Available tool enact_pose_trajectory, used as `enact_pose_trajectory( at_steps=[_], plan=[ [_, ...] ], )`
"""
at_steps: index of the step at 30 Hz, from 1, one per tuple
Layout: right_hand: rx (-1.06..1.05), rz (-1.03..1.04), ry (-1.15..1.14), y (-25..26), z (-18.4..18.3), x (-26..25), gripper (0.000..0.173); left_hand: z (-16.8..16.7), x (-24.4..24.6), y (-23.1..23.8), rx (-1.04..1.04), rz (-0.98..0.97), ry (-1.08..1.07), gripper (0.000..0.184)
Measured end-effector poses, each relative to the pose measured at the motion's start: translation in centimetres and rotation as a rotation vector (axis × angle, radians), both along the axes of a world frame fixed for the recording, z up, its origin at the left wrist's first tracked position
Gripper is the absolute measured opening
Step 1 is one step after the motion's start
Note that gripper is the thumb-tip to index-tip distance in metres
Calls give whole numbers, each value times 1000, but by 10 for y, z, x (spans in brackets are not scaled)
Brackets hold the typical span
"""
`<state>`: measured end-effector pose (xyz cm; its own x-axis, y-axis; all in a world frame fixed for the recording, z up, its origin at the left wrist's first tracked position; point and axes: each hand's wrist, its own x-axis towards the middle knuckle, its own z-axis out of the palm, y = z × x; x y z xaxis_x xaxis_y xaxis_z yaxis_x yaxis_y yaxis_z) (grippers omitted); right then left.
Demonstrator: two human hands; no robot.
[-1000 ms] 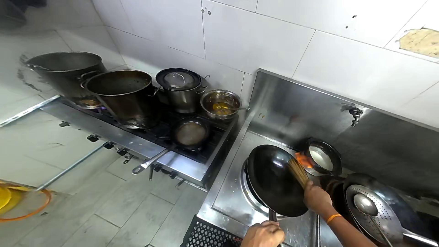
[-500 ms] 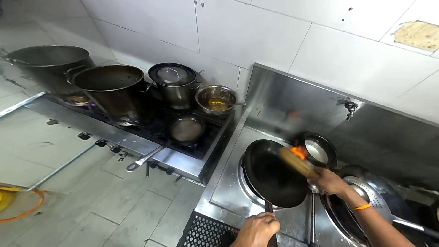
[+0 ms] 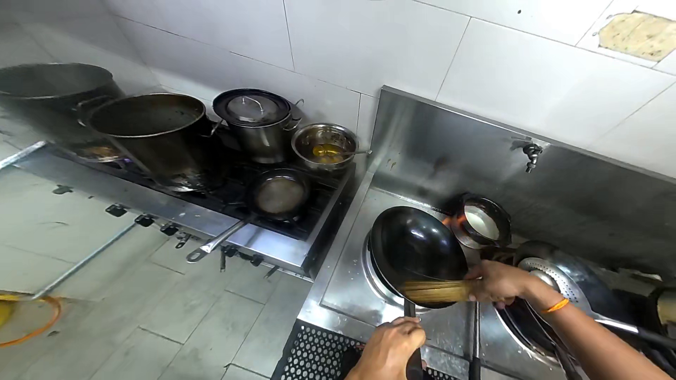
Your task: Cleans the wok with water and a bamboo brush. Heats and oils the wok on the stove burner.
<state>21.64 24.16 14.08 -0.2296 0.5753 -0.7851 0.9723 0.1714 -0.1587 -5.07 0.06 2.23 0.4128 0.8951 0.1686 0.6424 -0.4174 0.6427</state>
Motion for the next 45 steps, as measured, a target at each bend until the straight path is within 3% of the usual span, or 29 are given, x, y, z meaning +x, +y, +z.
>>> enact_pose_trajectory(
  at_steps=[2, 4, 5, 7, 9, 10, 12, 14, 15, 16, 19, 20, 21, 23, 24, 28, 30, 33, 35, 37, 40, 45],
  plan=[
    [266, 121, -286, 5, -11, -1, 45, 0, 0, -1, -4, 9, -1, 31],
    [391, 156, -475, -10, -22, -20, 49, -1, 0, -3, -7, 7, -6, 30],
    [360, 164, -435, -14, -22, -31, 52, -1, 0, -2, -6, 7, -11, 30],
    [151, 125, -142, -12, -27, -46, 49, -4, 1, -1, -1, 20, -10, 30],
    [-151, -108, 205, 0, -47, -46, 53, -5, 1, -2, -4, 19, -13, 30],
    [-194, -206, 256, 11, -61, -44, 56, -5, 1, -2, -7, 19, -17, 30],
    [68, -244, 98, 23, -94, -42, 51, -6, 2, -1, -1, 24, -25, 29],
    [413, -112, -255, 7, -116, -62, 61, -8, 3, -4, 5, 29, -33, 29],
    [432, -94, -306, -1, -119, -70, 66, -8, 3, -4, 3, 29, -38, 30],
    [357, -119, -203, -2, -117, -72, 65, -7, 2, -3, -2, 32, -42, 30],
    [-219, -358, 320, 14, -119, -47, 65, -8, 3, -5, -23, 46, -52, 30],
    [-205, -405, 347, 19, -122, -39, 66, -8, 3, -5, -21, 40, -62, 29],
    [-28, -416, 281, 23, -126, -38, 65, -7, 3, -4, -13, 35, -71, 29],
    [385, -315, -46, 20, -136, -54, 68, -6, 2, -5, -12, 29, -80, 28],
    [458, -269, -126, 18, -141, -61, 69, -6, 2, -6, -17, 31, -78, 28],
    [246, -35, 109, 42, -154, -44, 65, -11, 4, -8, -3, 57, -130, 29],
    [341, -163, 79, 47, -153, -42, 72, -13, 5, -11, 1, 62, -168, 30],
    [581, -541, 24, 39, -156, -53, 68, -15, 7, -18, -42, 68, -243, 41],
    [636, -846, 269, 37, -165, -45, 62, -11, 8, -28, -115, 100, -325, 52],
    [629, -1018, 524, 26, -170, -21, 60, -5, 9, -39, -228, 128, -461, 62],
    [717, -1019, 615, -20, -175, 26, 62, -3, 7, -51, -370, 145, -637, 62],
    [799, -1019, 354, -136, -204, 96, 71, -15, 15, -49, -555, 255, -663, 40]
  ],
)
